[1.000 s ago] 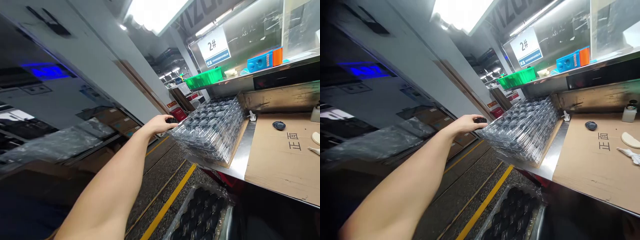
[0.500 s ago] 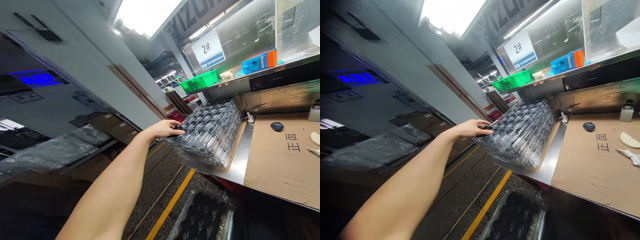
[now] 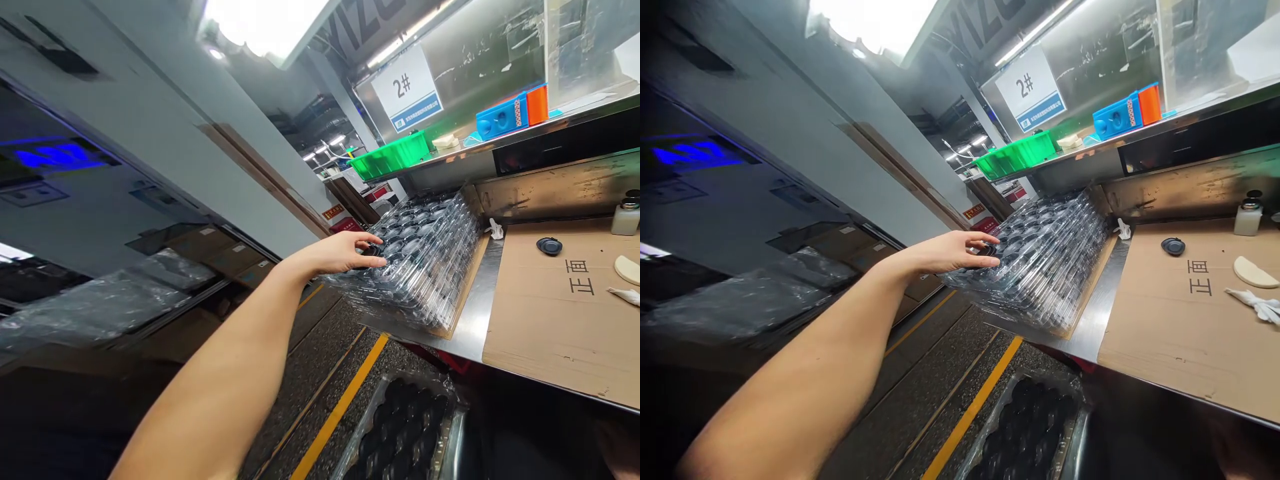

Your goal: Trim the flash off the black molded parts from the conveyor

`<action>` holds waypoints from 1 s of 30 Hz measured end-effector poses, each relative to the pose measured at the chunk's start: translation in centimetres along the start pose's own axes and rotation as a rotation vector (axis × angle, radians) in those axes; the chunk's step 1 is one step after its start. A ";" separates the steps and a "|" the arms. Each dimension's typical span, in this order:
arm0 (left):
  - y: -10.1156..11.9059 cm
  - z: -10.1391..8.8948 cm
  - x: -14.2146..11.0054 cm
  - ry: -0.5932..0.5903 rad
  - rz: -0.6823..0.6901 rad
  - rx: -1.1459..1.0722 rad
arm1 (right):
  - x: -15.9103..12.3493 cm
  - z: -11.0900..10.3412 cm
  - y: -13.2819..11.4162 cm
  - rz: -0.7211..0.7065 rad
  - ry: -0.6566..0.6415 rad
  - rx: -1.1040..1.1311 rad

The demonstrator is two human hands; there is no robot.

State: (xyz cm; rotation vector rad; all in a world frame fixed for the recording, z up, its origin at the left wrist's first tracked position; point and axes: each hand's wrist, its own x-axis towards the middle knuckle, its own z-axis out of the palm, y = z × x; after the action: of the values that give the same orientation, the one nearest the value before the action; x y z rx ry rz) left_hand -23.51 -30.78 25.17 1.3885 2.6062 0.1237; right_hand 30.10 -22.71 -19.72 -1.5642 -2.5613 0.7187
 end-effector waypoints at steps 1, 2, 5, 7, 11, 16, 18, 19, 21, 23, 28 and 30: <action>0.5 0.1 -0.1 -0.019 0.009 0.034 | 0.1 0.4 0.4 0.006 -0.014 -0.005; 0.9 0.3 -0.2 -0.033 0.017 0.066 | 0.2 1.0 0.9 0.016 -0.032 -0.012; 1.2 0.5 -0.5 -0.028 0.020 0.129 | 0.3 3.0 2.8 0.047 -0.091 -0.028; 1.2 0.6 -0.5 -0.028 0.007 0.149 | 0.3 4.4 4.0 0.046 -0.116 -0.028; 1.5 0.5 -0.8 -0.088 -0.044 0.194 | 0.4 6.0 5.2 0.000 -0.116 -0.034; 2.1 0.5 -0.9 -0.088 -0.069 0.197 | 0.2 6.1 5.1 0.003 -0.091 0.014; 2.1 0.5 -0.7 -0.094 -0.062 0.200 | 0.1 6.1 5.0 0.003 -0.092 0.036; 2.0 0.6 -0.5 -0.094 -0.061 0.203 | 0.1 6.1 4.9 0.000 -0.091 0.040; 1.9 0.6 -0.3 -0.093 -0.063 0.212 | 0.0 6.1 4.8 -0.001 -0.085 0.041; 1.7 0.7 -0.1 -0.088 -0.061 0.215 | -0.1 6.1 4.9 0.004 -0.075 0.045; 1.5 0.8 -0.3 -0.084 -0.003 0.193 | 0.1 6.0 6.0 0.005 -0.091 0.054; 1.5 0.8 -0.5 -0.054 0.010 0.226 | 0.5 5.8 6.7 0.012 -0.114 0.027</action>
State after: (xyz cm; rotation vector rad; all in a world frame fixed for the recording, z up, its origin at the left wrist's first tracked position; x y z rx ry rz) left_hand -21.87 -30.36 24.68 1.4520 2.6341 -0.2107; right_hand 33.83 -21.84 -27.72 -1.5754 -2.6106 0.8642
